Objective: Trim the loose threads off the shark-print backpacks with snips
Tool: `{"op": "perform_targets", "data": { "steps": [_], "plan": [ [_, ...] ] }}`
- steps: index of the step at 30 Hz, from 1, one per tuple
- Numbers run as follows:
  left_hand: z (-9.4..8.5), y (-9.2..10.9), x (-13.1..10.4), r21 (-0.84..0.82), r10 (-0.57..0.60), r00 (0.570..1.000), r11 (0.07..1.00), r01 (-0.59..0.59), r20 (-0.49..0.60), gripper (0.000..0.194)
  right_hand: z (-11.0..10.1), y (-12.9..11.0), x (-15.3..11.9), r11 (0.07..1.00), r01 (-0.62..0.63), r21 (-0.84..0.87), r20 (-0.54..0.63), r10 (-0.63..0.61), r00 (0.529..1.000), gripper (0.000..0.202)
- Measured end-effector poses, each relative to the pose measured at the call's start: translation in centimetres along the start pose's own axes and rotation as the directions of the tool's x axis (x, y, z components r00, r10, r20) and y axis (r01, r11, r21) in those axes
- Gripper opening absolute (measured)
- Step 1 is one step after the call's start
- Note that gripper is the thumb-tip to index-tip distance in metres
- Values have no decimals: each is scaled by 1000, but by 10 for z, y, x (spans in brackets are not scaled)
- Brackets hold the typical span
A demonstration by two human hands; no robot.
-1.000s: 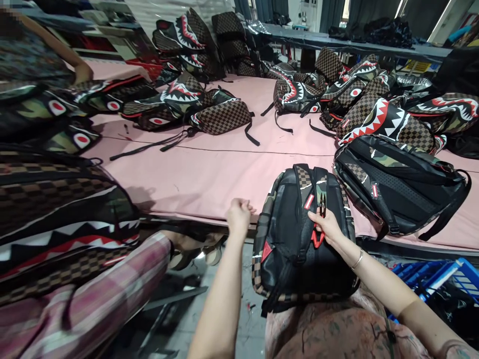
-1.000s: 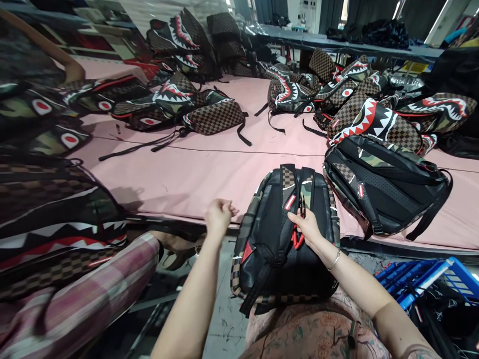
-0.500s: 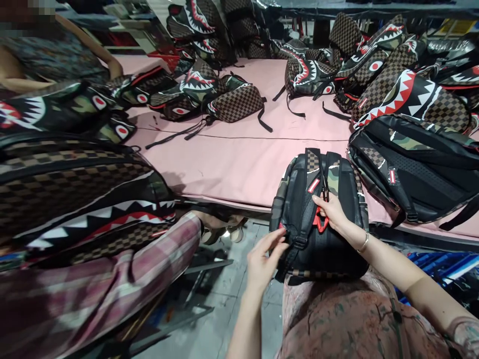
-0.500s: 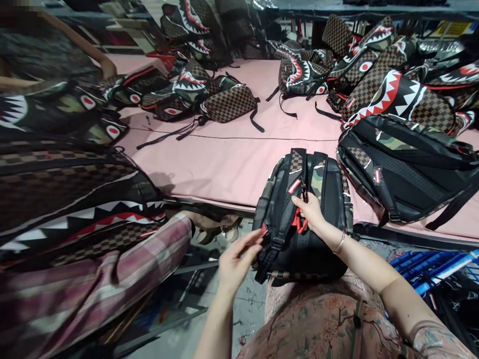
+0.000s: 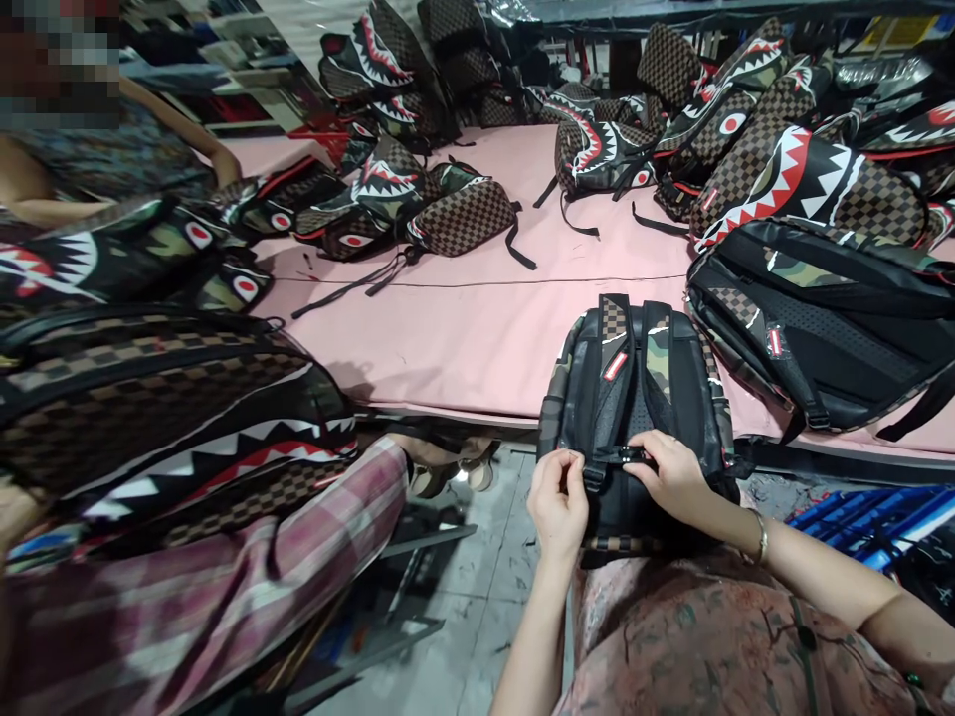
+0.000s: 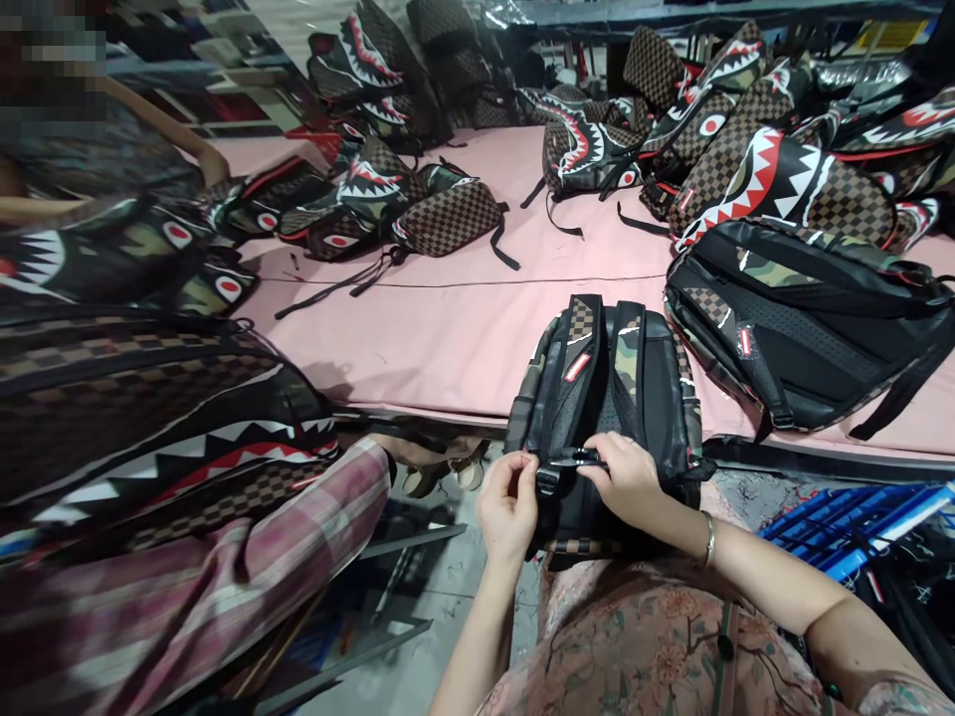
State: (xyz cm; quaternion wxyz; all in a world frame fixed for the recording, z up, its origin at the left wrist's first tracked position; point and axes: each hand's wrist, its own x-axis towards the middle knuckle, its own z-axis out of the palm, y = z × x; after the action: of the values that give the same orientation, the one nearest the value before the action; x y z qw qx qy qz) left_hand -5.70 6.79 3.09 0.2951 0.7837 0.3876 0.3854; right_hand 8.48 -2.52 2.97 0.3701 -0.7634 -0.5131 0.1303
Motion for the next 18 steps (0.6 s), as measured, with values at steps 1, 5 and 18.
{"op": "perform_targets", "data": {
  "steps": [1,5,18],
  "plan": [
    [0,2,-1,1,18,1000,1000,-18,-13,11,0,-2,-5,998,23,-58,4,-23,1000,11],
    [1,6,-3,59,78,995,996,-74,-62,10,1,-10,-9,979,54,-196,-24,-59,998,12],
    [5,9,-7,14,59,986,998,-57,-158,11,7,-9,-3,940,130,-315,28,-128,991,21]
  ]
}}
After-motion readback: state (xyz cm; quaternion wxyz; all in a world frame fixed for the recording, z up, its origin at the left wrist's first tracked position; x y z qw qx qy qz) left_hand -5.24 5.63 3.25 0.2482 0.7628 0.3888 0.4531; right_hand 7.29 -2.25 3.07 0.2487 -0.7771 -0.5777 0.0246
